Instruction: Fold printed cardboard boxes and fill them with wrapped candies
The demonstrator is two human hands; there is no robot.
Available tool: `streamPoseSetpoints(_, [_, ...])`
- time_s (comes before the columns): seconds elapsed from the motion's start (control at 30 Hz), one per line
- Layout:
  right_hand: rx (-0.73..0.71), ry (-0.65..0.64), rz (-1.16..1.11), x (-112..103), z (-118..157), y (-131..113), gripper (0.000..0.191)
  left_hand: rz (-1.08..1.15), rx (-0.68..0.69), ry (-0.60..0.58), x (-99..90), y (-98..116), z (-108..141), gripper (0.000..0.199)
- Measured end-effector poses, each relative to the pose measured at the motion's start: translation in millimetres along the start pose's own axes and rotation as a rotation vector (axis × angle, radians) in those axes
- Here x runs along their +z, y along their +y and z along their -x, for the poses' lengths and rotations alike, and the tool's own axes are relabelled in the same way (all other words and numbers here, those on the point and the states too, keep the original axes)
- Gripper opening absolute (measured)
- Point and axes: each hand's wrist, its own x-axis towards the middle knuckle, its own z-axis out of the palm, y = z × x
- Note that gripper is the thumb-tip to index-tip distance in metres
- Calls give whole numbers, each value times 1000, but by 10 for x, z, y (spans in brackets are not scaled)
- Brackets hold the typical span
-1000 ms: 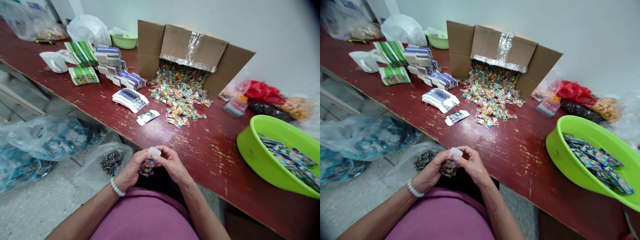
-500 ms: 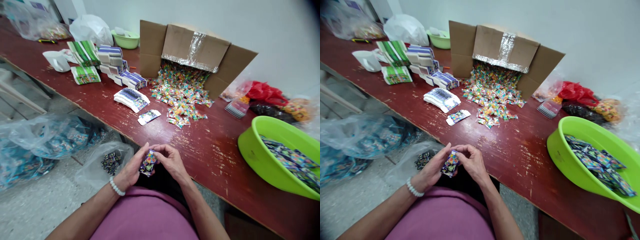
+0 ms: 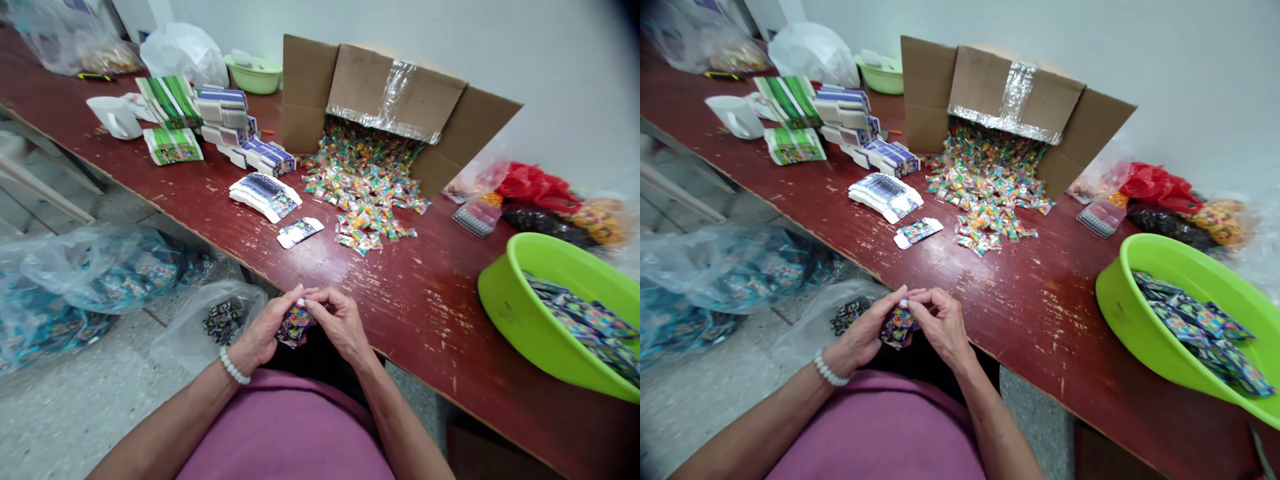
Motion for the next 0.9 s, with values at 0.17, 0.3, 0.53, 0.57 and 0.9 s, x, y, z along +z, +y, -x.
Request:
streamPoseSetpoints(0.17, [-180, -21, 172, 82, 95, 76, 20, 140, -65, -33, -10, 38, -46, 32])
streamPoseSetpoints(0.3, [-116, -76, 175, 83, 93, 116, 45, 8, 104, 87, -187, 95, 9, 36])
streamPoseSetpoints(0.53, [175, 115, -112, -181, -23, 274, 41, -858, 487, 641, -999, 434, 241, 49])
streamPoseSetpoints(0.57, [182, 128, -121, -192, -32, 291, 39, -976, 529, 675, -1030, 483, 216, 50])
streamPoseSetpoints(0.9, [154, 139, 70, -146, 3, 301, 28, -1843, 677, 624, -155, 968, -1001, 58])
